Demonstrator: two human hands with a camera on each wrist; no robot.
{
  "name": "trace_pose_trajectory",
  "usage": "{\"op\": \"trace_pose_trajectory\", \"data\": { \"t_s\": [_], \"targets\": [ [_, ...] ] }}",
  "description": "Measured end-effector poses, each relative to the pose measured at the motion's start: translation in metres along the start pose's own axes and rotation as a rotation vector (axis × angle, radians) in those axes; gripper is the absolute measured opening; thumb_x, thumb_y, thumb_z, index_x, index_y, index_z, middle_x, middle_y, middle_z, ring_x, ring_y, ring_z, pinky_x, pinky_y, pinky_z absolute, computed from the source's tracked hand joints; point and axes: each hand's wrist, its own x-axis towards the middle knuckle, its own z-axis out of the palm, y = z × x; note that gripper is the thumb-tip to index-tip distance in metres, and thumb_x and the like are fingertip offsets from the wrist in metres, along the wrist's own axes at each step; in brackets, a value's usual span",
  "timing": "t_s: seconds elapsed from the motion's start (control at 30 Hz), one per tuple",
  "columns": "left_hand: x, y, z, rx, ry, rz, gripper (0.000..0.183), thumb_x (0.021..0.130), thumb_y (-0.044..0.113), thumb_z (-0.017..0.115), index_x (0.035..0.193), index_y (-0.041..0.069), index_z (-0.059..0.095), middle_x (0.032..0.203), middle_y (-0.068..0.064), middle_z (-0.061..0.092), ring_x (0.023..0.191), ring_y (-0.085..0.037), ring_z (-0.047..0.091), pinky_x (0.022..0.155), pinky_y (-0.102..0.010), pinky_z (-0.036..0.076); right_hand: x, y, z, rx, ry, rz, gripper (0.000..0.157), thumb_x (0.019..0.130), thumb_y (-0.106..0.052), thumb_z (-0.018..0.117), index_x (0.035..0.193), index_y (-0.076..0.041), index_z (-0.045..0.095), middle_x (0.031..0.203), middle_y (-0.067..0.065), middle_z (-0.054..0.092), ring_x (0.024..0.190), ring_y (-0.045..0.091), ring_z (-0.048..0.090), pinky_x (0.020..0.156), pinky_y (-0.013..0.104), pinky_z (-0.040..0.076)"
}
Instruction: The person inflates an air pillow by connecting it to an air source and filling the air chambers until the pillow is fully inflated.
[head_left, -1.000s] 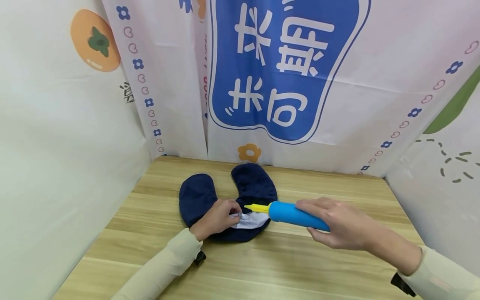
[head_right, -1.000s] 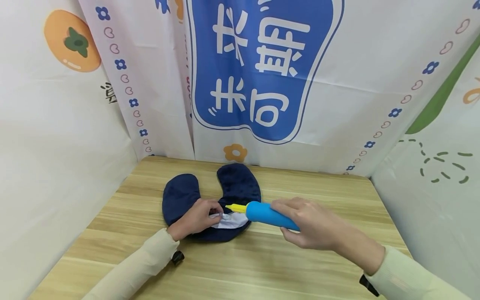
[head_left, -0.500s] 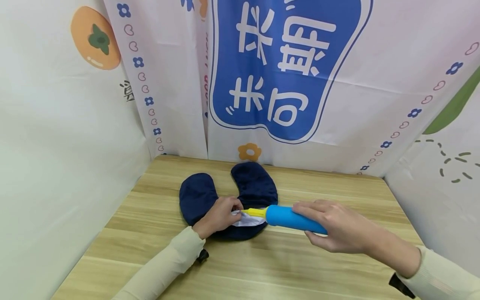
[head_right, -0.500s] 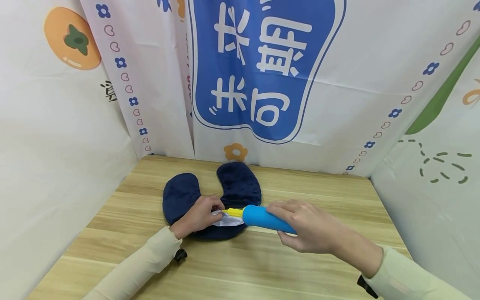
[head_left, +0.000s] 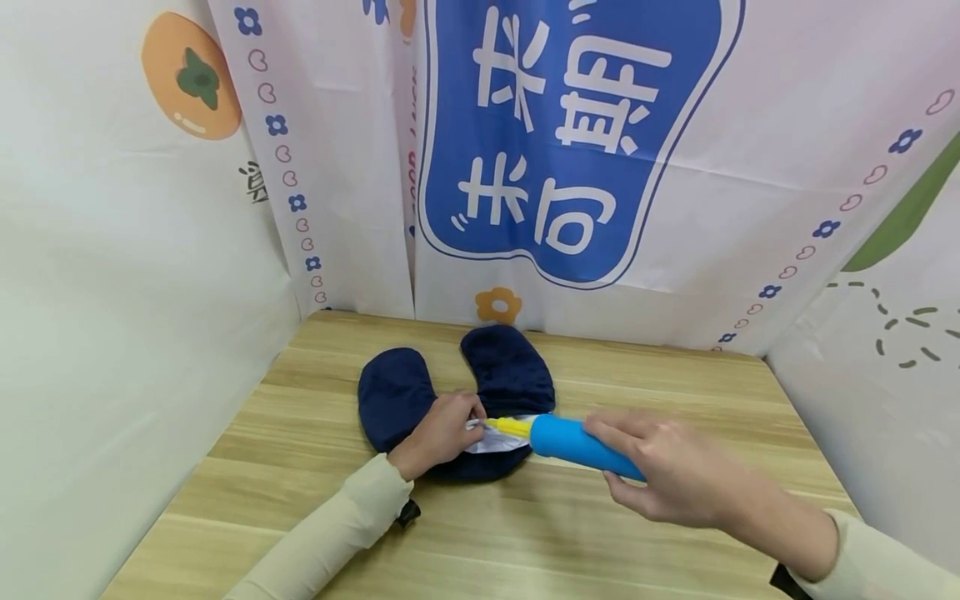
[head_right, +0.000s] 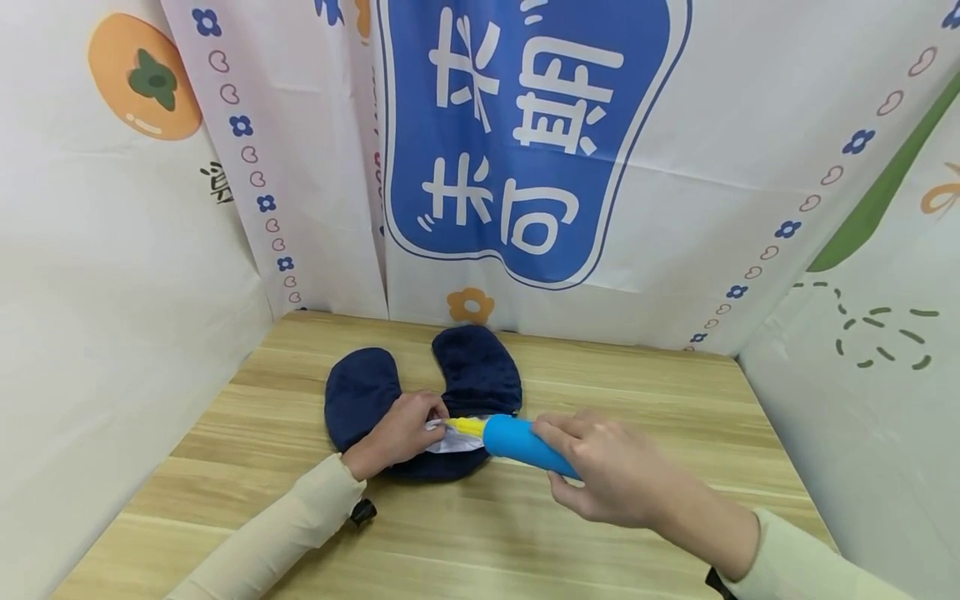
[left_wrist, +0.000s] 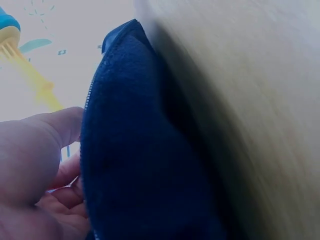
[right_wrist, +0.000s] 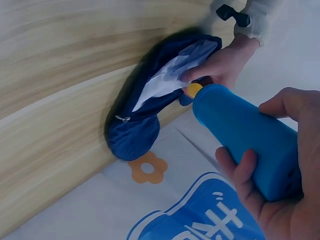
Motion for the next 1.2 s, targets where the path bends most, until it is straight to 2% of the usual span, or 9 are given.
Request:
{"op": "trace_pose_trajectory", "data": {
  "t_s": [0.2, 0.43, 0.6, 0.77, 0.93, 1.1, 1.2],
  "targets": [
    [0.000, 0.005, 0.004, -0.002, 0.021, -0.037, 0.009, 0.087, 0.003, 0.074, 0.094, 0.008, 0.075, 0.098, -0.005, 0.072, 0.087, -0.017, 0.066, 0.079, -0.037, 0.059, -0.002, -0.016, 0.000, -0.013, 0.005, 0.029, 0.059, 0.081, -0.021, 0.086, 0.135, -0.005, 0.068, 0.126, 0.008, 0.075, 0.097, 0.024, 0.078, 0.076, 0.040, 0.066],
    [0.001, 0.012, 0.007, 0.015, 0.078, -0.070, 0.007, 0.086, 0.003, 0.077, 0.092, 0.006, 0.077, 0.097, -0.008, 0.074, 0.091, -0.023, 0.070, 0.083, -0.042, 0.061, 0.000, -0.031, 0.002, -0.028, -0.043, 0.099, 0.058, 0.085, -0.025, 0.084, 0.136, -0.005, 0.068, 0.128, 0.013, 0.075, 0.100, 0.030, 0.078, 0.075, 0.043, 0.066],
    [0.000, 0.016, 0.007, 0.018, 0.134, -0.084, 0.007, 0.084, 0.003, 0.079, 0.090, 0.006, 0.078, 0.094, -0.008, 0.076, 0.087, -0.022, 0.070, 0.080, -0.041, 0.061, -0.002, -0.043, 0.011, -0.073, 0.026, 0.082, 0.058, 0.081, -0.023, 0.086, 0.132, -0.001, 0.069, 0.126, 0.015, 0.075, 0.099, 0.031, 0.078, 0.071, 0.041, 0.067],
    [0.002, 0.015, 0.008, -0.006, 0.194, -0.127, 0.006, 0.083, 0.005, 0.080, 0.088, 0.008, 0.078, 0.087, -0.004, 0.076, 0.074, -0.013, 0.063, 0.070, -0.032, 0.056, -0.004, -0.051, 0.022, -0.134, 0.132, 0.016, 0.060, 0.074, -0.020, 0.088, 0.127, 0.004, 0.070, 0.121, 0.017, 0.075, 0.094, 0.027, 0.077, 0.065, 0.036, 0.066],
    [0.004, 0.014, 0.007, -0.026, 0.224, -0.129, 0.006, 0.082, 0.007, 0.078, 0.086, 0.011, 0.077, 0.082, -0.001, 0.073, 0.067, -0.009, 0.057, 0.064, -0.026, 0.050, -0.005, -0.050, 0.025, -0.154, 0.196, -0.033, 0.064, 0.067, -0.018, 0.089, 0.124, 0.004, 0.070, 0.118, 0.017, 0.076, 0.089, 0.026, 0.077, 0.063, 0.035, 0.065],
    [0.004, 0.012, 0.005, -0.052, 0.233, -0.076, 0.005, 0.083, 0.006, 0.078, 0.086, 0.010, 0.076, 0.082, 0.001, 0.072, 0.069, -0.008, 0.057, 0.065, -0.024, 0.050, -0.005, -0.036, 0.022, -0.088, 0.174, -0.033, 0.066, 0.068, -0.018, 0.091, 0.128, 0.001, 0.070, 0.121, 0.015, 0.076, 0.093, 0.027, 0.079, 0.067, 0.037, 0.066],
    [0.003, 0.010, 0.003, -0.071, 0.228, -0.047, 0.007, 0.084, 0.005, 0.079, 0.086, 0.010, 0.076, 0.082, 0.002, 0.071, 0.072, -0.008, 0.058, 0.067, -0.024, 0.050, -0.006, -0.025, 0.019, -0.029, 0.146, -0.001, 0.067, 0.071, -0.017, 0.091, 0.132, -0.002, 0.069, 0.123, 0.013, 0.077, 0.093, 0.025, 0.079, 0.069, 0.036, 0.066]
  ]
}}
